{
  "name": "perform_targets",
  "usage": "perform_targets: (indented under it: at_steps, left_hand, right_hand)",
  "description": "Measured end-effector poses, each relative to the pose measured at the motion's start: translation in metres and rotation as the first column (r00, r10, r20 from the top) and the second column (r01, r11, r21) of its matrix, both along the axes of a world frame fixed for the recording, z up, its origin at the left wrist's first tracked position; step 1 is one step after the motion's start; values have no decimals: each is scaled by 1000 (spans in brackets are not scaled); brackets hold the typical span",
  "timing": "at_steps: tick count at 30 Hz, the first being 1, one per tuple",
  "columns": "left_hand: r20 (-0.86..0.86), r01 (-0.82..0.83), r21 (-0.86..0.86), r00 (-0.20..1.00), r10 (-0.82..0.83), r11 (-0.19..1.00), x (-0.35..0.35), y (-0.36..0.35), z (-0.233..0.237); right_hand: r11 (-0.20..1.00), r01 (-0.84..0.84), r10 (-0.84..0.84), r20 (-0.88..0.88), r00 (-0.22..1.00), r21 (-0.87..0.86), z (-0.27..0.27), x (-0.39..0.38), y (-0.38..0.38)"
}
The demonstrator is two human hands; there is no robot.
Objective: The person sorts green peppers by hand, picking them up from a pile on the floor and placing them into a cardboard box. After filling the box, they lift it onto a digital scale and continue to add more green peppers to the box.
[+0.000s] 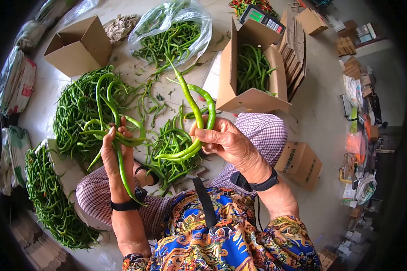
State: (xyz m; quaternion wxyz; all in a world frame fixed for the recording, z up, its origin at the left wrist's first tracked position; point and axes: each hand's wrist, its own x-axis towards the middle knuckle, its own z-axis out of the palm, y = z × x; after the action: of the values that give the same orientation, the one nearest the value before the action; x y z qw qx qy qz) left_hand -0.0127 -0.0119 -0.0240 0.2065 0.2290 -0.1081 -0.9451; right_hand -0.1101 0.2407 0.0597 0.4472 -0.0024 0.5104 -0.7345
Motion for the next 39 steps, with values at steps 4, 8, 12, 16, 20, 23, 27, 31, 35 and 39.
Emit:
perform_targets:
  at_steps: [4,8,12,16,20,23,27,31,35,39]
  left_hand:
    - [-9,14,-28,1000,-15,1000,-3,1,-5]
    - [-1,45,-44,999,-45,998,-2,4,-5]
    - [22,76,-75,997,-75,994,-3,8,-4]
    - [37,90,-98,996,-87,991,-4,9,-5]
    - [22,94,-113,996,-92,989,-5,7,-11]
    - [27,100,-103,995,-98,990,-5,8,-9]
    - [-58,89,-49,994,-91,995,-4,14,-1]
    - [-155,148,33,978,-141,989,-5,15,4]
    - [-246,192,112,956,-160,975,-4,18,11]
    - [-273,219,100,944,-185,971,-2,22,18]
  right_hand:
    - [997,15,-16,-6,1000,-74,4,-9,12]
    - [993,26,-33,-61,998,-113,11,-21,33]
    - [990,94,-92,19,996,-109,9,-18,41]
    - [979,137,-123,93,988,-152,6,-13,40]
    - [978,161,-152,74,986,-134,9,-17,45]
    - [965,255,-261,-120,958,-68,29,-26,56]
    - [903,424,-351,-452,820,68,51,-55,78]
    - [836,506,-219,-716,663,212,68,-93,96]
    - [597,694,164,-909,384,401,53,-137,112]
    - [273,770,675,-685,274,577,19,-153,123]
